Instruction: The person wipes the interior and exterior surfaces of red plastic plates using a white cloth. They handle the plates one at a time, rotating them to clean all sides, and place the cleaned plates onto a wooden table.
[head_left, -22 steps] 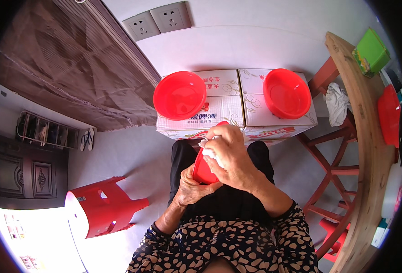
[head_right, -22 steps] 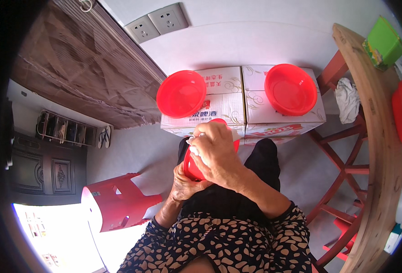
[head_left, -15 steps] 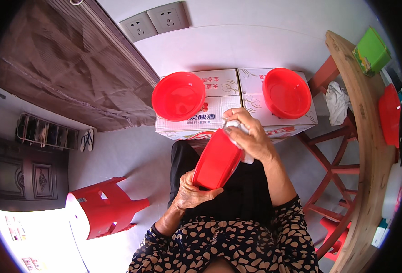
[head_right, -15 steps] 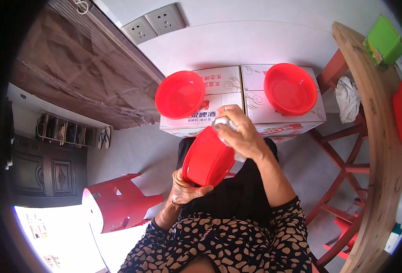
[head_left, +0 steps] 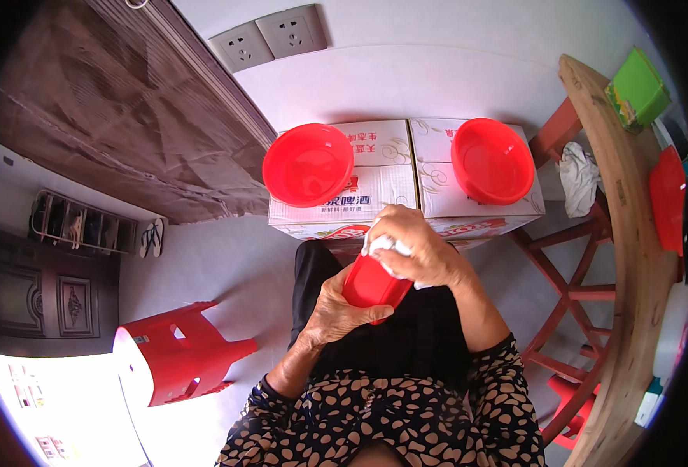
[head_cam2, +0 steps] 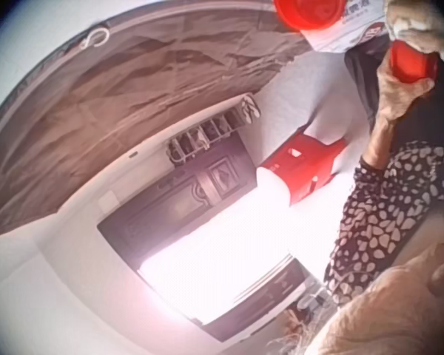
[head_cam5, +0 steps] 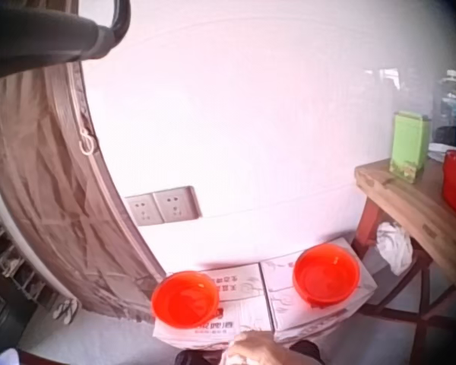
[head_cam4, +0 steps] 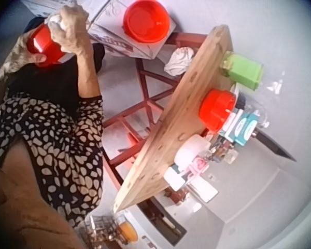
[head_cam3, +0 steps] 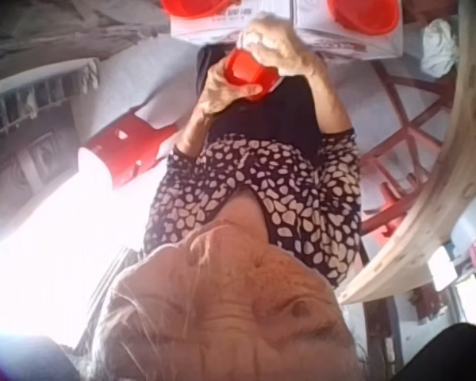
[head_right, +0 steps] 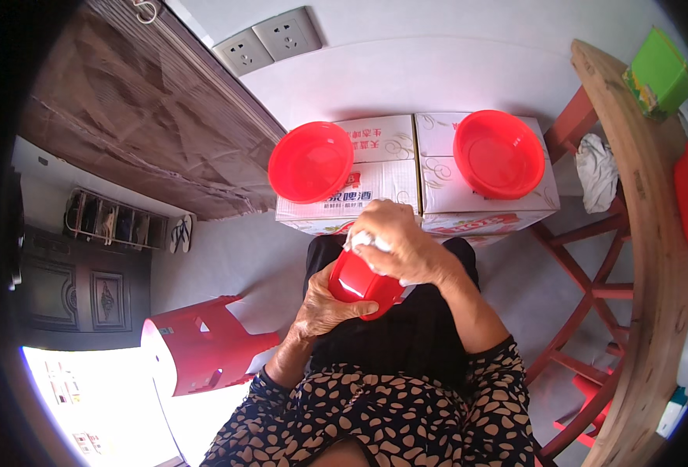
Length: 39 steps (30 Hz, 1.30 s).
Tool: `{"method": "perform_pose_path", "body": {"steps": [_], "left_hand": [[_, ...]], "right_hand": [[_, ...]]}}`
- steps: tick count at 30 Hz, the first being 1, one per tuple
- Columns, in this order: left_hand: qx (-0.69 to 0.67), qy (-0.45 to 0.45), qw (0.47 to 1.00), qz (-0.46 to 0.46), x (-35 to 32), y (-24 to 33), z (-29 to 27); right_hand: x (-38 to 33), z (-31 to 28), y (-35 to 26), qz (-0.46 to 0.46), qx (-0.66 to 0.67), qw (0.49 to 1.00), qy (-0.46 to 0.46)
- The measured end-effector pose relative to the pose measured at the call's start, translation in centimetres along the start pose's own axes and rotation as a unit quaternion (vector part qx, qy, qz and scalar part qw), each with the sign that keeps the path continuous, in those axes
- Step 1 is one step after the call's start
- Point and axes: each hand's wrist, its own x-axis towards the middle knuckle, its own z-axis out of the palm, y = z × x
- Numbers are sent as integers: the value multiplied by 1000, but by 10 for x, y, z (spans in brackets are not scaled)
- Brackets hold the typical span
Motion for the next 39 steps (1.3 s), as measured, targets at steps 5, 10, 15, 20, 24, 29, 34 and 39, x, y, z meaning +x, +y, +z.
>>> {"method": "perform_pose_path", "body": {"steps": [5,10,15,20,24,29,34,39], "left_hand": [[13,64,996,52,-6,-8,1],[32,62,995,66,-10,-8,-2],[11,55,996,73,-14,-13,-2],[-8,33,996,82,-16,-12,-4],[-5,42,996,77,-14,-17,-4],[-35,60,996,62,-12,-15,-2],[-25,56,996,66,-13,-21,-10],[-93,62,988,104,-12,-24,-12]], "right_hand": [[-1,39,-39,-26,-214,968,125],[-2,26,-28,21,-129,977,170],[-11,18,7,87,-55,977,189],[-26,5,33,204,62,951,222],[-14,11,2,253,176,924,228],[-7,24,-20,41,-162,974,152],[-3,41,-44,-4,-215,963,162],[2,6,-26,233,246,924,179]]}}
